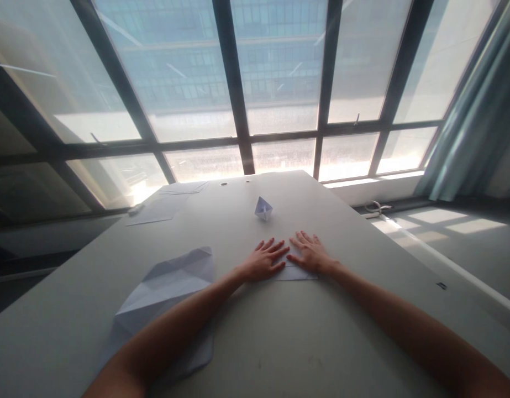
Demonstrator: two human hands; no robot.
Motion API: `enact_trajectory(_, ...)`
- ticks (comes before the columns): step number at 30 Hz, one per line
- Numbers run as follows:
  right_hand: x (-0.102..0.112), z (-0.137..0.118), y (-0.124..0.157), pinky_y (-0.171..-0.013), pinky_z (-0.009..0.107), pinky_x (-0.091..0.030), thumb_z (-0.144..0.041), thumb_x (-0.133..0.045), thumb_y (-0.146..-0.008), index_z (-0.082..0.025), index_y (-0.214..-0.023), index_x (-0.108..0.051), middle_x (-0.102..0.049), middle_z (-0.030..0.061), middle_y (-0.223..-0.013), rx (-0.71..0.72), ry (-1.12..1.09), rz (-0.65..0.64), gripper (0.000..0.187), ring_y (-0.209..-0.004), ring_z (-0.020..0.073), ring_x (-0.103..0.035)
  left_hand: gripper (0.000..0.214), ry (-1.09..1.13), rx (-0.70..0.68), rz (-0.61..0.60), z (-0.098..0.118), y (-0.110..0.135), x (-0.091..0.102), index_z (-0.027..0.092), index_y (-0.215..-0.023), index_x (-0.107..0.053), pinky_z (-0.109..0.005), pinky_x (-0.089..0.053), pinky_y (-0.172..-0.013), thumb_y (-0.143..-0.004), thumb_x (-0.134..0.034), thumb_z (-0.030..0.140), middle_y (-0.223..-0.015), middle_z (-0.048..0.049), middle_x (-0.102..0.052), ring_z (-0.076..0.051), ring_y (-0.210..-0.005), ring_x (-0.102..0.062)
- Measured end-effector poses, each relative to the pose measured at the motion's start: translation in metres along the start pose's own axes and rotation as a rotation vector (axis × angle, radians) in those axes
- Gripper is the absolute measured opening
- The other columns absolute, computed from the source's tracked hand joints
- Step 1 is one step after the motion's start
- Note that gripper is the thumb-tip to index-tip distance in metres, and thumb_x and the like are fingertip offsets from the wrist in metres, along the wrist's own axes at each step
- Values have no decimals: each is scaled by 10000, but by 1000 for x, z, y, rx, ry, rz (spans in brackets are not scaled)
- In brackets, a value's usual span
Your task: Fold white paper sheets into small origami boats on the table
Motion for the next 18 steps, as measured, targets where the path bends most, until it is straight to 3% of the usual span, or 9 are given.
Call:
enact_trajectory(4, -2, 10, -1, -1169, 600, -46, -686, -350, -937, -243, -1530, -362, -176, 146, -1637, -106, 22, -3, 740, -1510, 333, -91, 614, 3, -14, -2, 1, 0, 0, 396, -1561, -208, -568, -98, -1192, -999, -270, 636, -1640, 30, -165, -312, -1517, -78)
enact_trajectory(9, 2, 25, 1, -1155, 620, -95, -437, -379, -994, -204, -1493, -422, -256, 172, -1610, -244, 35, 67, 553, -1491, 339, -176, 612, 4, -16, -8, -1, -1, -2, 396, -1557, -227, -577, -96, -1187, -997, -270, 639, -1640, 27, -170, -323, -1515, -83)
enact_trajectory(12, 9, 26, 4, -1157, 608, -149, -335, -394, -986, -162, -1477, -442, -316, 193, -1580, -255, 22, 134, 523, -1479, 334, -223, 662, 3, -9, 1, -3, -2, -3, 348, -1575, -190, -552, -97, -1196, -991, -270, 650, -1637, 7, -190, -313, -1516, -88)
enact_trajectory(14, 14, 18, 4, -1168, 576, -179, -334, -418, -980, -142, -1463, -462, -335, 194, -1570, -169, -10, 181, 521, -1477, 322, -241, 698, 4, -6, 15, -3, -2, -2, 313, -1586, -156, -535, -102, -1200, -988, -270, 655, -1633, -10, -204, -305, -1516, -94)
enact_trajectory(18, 16, -22, 7, -1187, 495, -225, -312, -473, -964, -204, -1412, -541, -409, 120, -1543, 223, -99, 152, 466, -1466, 261, -292, 718, 3, -5, 28, -1, -1, -1, 290, -1591, -134, -526, -102, -1204, -987, -262, 656, -1636, -18, -187, -295, -1517, -94)
Point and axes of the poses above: each hand's wrist, its own y-axis away from the middle knuckle, its own x-axis out of the back of the hand, z = x × y, the point moved 10 cm from there along -y, towards the middle knuckle
